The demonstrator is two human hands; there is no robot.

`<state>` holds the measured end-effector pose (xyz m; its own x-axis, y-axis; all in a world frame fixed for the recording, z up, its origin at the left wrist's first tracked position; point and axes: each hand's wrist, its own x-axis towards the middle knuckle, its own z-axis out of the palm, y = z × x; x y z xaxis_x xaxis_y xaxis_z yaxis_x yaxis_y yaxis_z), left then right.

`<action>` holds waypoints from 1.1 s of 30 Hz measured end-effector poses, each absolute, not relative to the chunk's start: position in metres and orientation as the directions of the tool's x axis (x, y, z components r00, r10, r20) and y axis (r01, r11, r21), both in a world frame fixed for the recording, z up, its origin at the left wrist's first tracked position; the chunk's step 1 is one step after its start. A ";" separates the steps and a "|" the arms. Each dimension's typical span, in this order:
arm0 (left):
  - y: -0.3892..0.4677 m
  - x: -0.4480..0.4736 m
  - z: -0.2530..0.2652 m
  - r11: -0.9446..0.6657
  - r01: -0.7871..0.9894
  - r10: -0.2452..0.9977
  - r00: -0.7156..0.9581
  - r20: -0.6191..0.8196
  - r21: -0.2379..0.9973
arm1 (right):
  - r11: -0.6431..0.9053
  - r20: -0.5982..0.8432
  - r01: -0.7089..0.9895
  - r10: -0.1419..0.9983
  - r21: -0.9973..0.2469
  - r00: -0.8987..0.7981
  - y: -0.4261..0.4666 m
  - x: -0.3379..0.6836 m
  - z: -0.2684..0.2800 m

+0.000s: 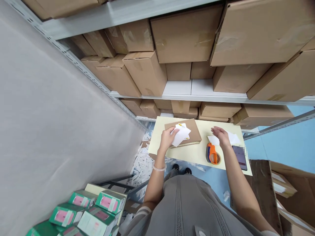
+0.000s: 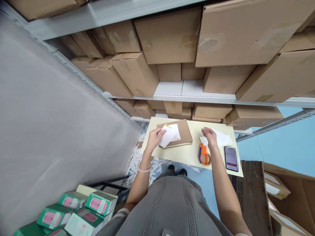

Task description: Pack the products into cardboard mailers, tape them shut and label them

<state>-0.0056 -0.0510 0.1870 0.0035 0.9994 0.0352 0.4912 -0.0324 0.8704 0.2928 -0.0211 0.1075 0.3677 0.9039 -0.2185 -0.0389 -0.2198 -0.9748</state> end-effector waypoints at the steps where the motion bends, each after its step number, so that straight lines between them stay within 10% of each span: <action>1: -0.052 -0.004 0.190 -0.053 0.438 0.998 0.001 0.059 0.897 | -0.230 -0.246 -0.089 0.932 -0.969 0.267 -0.022 0.277 0.120; 7: -0.059 0.003 0.213 -0.059 0.135 0.990 -0.116 0.075 0.989 | -0.085 -0.055 -0.145 0.978 -0.986 -0.203 -0.054 0.184 0.211; 18: -0.073 -0.027 0.238 -0.113 0.003 0.867 -0.487 0.100 0.994 | -0.087 -0.055 -0.122 0.968 -0.989 -0.245 -0.103 0.138 0.234; 33: -0.075 -0.042 0.240 -0.179 0.030 0.846 -0.506 0.169 0.983 | -0.073 -0.044 -0.103 0.966 -0.992 -0.256 -0.107 0.124 0.240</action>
